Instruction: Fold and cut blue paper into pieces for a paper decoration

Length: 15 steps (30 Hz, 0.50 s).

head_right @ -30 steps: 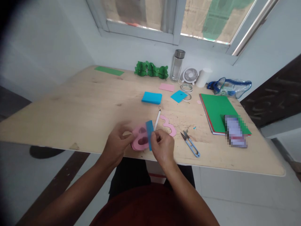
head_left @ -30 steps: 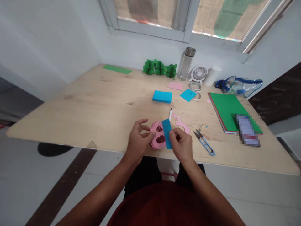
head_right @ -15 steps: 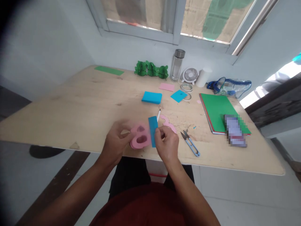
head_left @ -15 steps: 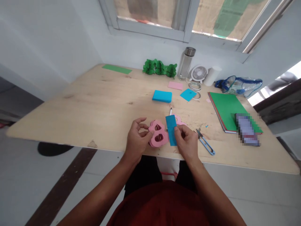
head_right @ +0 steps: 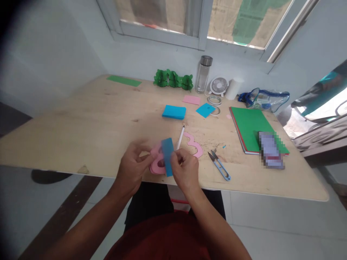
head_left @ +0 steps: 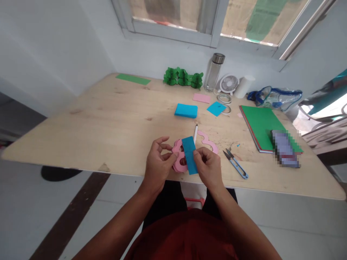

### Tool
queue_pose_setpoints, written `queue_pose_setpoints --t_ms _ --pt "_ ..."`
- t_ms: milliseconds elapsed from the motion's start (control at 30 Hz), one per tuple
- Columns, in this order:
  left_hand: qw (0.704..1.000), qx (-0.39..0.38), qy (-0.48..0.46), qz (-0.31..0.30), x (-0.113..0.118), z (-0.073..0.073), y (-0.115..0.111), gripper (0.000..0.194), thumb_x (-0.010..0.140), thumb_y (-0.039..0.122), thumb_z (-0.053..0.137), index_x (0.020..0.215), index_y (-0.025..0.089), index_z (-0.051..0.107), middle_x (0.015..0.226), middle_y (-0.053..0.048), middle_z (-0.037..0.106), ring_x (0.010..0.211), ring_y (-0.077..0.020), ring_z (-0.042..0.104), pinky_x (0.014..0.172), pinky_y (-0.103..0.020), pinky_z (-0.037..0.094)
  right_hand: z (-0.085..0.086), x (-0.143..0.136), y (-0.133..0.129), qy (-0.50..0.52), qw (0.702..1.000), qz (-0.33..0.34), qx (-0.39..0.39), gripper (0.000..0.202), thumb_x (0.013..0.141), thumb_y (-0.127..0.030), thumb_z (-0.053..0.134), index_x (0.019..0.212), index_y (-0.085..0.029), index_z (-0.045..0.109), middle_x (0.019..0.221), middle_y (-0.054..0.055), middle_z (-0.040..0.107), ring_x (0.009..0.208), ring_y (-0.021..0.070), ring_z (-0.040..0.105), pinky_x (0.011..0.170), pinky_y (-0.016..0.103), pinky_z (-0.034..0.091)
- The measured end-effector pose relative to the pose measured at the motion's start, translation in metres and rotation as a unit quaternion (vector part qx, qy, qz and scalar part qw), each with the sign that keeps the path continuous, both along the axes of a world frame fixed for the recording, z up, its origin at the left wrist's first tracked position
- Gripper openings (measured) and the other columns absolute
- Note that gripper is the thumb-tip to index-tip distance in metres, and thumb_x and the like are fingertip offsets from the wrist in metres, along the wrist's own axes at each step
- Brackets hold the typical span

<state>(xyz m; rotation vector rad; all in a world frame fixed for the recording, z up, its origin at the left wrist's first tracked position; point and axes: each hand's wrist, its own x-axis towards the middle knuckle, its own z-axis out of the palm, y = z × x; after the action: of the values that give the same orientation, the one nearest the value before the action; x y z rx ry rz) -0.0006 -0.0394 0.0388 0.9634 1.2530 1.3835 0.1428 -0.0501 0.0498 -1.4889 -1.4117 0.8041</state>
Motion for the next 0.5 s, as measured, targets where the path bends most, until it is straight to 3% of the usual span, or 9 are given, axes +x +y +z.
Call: queue_pose_setpoints --t_ms 500 --pt "1.0 0.014 -0.002 0.007 0.0003 0.0006 -0.0001 0.054 0.064 0.021 0.071 0.113 0.02 0.051 0.086 0.003 0.054 0.068 -0.0096 0.059 0.06 -0.022 0.05 -0.0054 0.0 0.0015 -0.076 0.997 -0.02 0.018 0.025 0.083 -0.028 0.051 0.061 -0.019 0.061 0.048 -0.004 0.05 0.045 0.0088 0.041 0.046 0.022 0.027"
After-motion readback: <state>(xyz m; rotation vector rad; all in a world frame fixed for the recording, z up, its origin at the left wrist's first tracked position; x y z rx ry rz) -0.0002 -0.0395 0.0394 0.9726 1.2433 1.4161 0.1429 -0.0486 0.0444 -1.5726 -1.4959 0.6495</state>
